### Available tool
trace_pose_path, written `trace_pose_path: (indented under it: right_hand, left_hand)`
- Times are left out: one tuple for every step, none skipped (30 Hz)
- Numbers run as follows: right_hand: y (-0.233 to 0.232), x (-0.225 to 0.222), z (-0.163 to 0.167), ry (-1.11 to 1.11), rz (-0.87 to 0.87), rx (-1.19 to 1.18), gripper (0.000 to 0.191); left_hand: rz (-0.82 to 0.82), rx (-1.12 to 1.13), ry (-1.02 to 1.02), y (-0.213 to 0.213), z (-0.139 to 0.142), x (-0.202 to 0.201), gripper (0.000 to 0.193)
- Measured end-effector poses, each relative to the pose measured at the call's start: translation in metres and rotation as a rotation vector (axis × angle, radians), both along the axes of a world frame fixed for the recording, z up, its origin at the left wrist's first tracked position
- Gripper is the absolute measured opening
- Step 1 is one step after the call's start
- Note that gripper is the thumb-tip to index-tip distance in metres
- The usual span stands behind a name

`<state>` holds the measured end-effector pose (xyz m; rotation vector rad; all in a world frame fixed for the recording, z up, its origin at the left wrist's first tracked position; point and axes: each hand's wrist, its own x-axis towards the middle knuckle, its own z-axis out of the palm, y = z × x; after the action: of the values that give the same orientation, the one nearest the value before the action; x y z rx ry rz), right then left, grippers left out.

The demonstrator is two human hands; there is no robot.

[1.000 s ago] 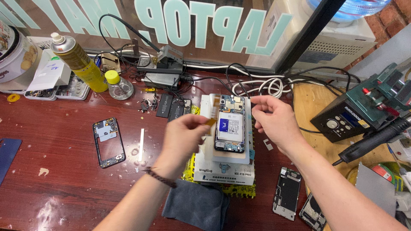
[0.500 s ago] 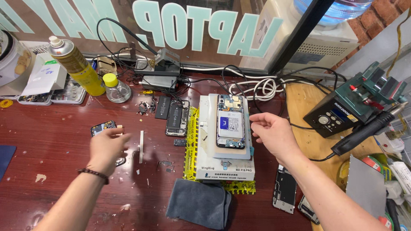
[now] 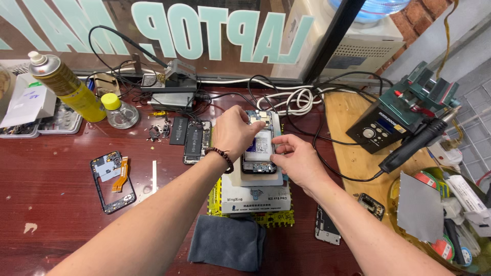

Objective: The person pries open the back cover of a smartphone using a pry bar, then removes internal screws and disconnects the battery and flex cables. They lift out the motherboard, hold up the phone frame, and continue detaching small components from the chassis on the workbench.

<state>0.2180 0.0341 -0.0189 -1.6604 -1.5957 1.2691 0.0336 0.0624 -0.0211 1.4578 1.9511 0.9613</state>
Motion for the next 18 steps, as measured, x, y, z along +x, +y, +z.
trace_pose_path:
  right_hand:
    - [-0.001, -0.001, 0.000, 0.006, -0.006, -0.005, 0.041]
    - [-0.002, -0.002, -0.001, 0.012, -0.013, -0.010, 0.040]
    - [-0.003, -0.002, -0.001, 0.015, -0.022, -0.014, 0.040]
    - [-0.004, -0.002, -0.001, 0.002, -0.027, -0.010, 0.040]
    - [-0.005, -0.003, -0.001, -0.009, -0.026, -0.006, 0.040]
    - [-0.005, -0.005, -0.001, -0.018, -0.020, -0.002, 0.040]
    - [-0.005, -0.005, -0.001, -0.020, -0.020, 0.001, 0.040]
    - [-0.006, -0.005, 0.000, -0.023, -0.020, 0.004, 0.039]
    - [-0.008, -0.005, 0.001, -0.027, -0.024, 0.007, 0.039]
    - [-0.010, -0.003, 0.002, -0.066, 0.001, 0.067, 0.038]
    - [-0.013, 0.000, 0.005, -0.107, 0.020, 0.125, 0.037]
    - [-0.017, 0.004, 0.007, -0.151, 0.044, 0.182, 0.037]
    - [-0.022, 0.008, 0.008, -0.180, 0.120, 0.321, 0.042]
    - [-0.029, 0.011, 0.010, -0.195, 0.202, 0.461, 0.048]
    - [-0.033, 0.012, 0.010, -0.214, 0.275, 0.608, 0.053]
    - [-0.035, 0.011, 0.010, -0.215, 0.307, 0.658, 0.050]
    - [-0.038, 0.011, 0.011, -0.221, 0.334, 0.706, 0.047]
    - [-0.040, 0.010, 0.011, -0.225, 0.364, 0.749, 0.045]
  left_hand:
    - [-0.018, -0.070, 0.055, 0.001, 0.000, 0.001, 0.044]
    - [-0.023, -0.058, 0.076, 0.003, 0.000, 0.001, 0.042]
    - [-0.030, -0.046, 0.095, 0.004, 0.001, 0.000, 0.040]
    - [-0.034, -0.035, 0.114, 0.004, 0.001, 0.001, 0.038]
    - [-0.016, -0.050, 0.097, 0.005, 0.001, 0.001, 0.035]
    - [0.007, -0.064, 0.082, 0.004, 0.002, 0.001, 0.032]
    - [0.032, -0.076, 0.067, 0.003, 0.004, -0.001, 0.030]
    - [0.037, -0.042, 0.044, 0.000, 0.006, -0.002, 0.032]
    - [0.041, -0.009, 0.021, -0.006, 0.008, -0.004, 0.034]
    - [0.038, 0.025, -0.002, -0.013, 0.010, -0.005, 0.037]
    - [-0.005, -0.006, 0.006, -0.022, 0.012, -0.006, 0.033]
    - [-0.042, -0.040, 0.010, -0.036, 0.013, -0.007, 0.029]
    - [-0.064, -0.078, 0.019, -0.052, 0.014, -0.011, 0.027]
    - [-0.111, -0.027, 0.056, -0.067, 0.014, -0.015, 0.026]
    - [-0.168, 0.032, 0.091, -0.079, 0.014, -0.016, 0.028]
    - [-0.237, 0.097, 0.118, -0.085, 0.014, -0.014, 0.033]
    - [-0.270, 0.090, 0.116, -0.087, 0.015, -0.011, 0.036]
    - [-0.300, 0.078, 0.113, -0.090, 0.015, -0.007, 0.041]
